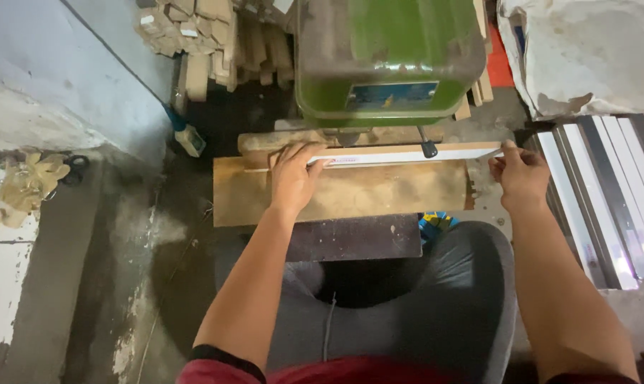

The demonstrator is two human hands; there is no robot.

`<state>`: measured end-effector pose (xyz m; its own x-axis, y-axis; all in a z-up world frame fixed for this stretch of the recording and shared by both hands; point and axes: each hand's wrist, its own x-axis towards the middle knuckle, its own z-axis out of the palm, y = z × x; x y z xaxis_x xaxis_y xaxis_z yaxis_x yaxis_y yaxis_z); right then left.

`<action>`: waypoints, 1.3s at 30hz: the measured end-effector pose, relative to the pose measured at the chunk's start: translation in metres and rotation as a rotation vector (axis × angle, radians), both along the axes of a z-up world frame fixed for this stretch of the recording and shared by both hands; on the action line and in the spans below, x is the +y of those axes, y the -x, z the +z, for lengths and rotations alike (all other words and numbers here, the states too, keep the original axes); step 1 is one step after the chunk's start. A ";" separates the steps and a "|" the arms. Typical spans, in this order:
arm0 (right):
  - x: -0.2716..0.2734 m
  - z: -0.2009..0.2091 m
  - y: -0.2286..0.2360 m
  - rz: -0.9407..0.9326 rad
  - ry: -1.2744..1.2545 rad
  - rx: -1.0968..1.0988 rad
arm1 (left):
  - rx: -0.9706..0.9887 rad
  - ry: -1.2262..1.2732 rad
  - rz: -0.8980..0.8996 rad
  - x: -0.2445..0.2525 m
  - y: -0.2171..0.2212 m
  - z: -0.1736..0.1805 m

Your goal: Processing and stacking white rectangular strips using an industrial machine

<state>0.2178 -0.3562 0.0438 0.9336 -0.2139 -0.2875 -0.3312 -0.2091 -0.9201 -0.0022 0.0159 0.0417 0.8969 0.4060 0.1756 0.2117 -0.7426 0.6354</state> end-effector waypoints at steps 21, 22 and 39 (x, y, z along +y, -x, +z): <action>0.065 0.134 0.083 0.749 0.381 -0.436 | -0.248 -0.160 0.040 -0.010 -0.002 -0.022; 0.077 0.157 0.099 0.873 0.305 -0.353 | -0.224 -0.132 0.039 -0.009 -0.003 -0.023; 0.093 -0.073 -0.043 0.812 0.928 -0.442 | -0.248 -0.185 0.012 -0.002 -0.001 -0.033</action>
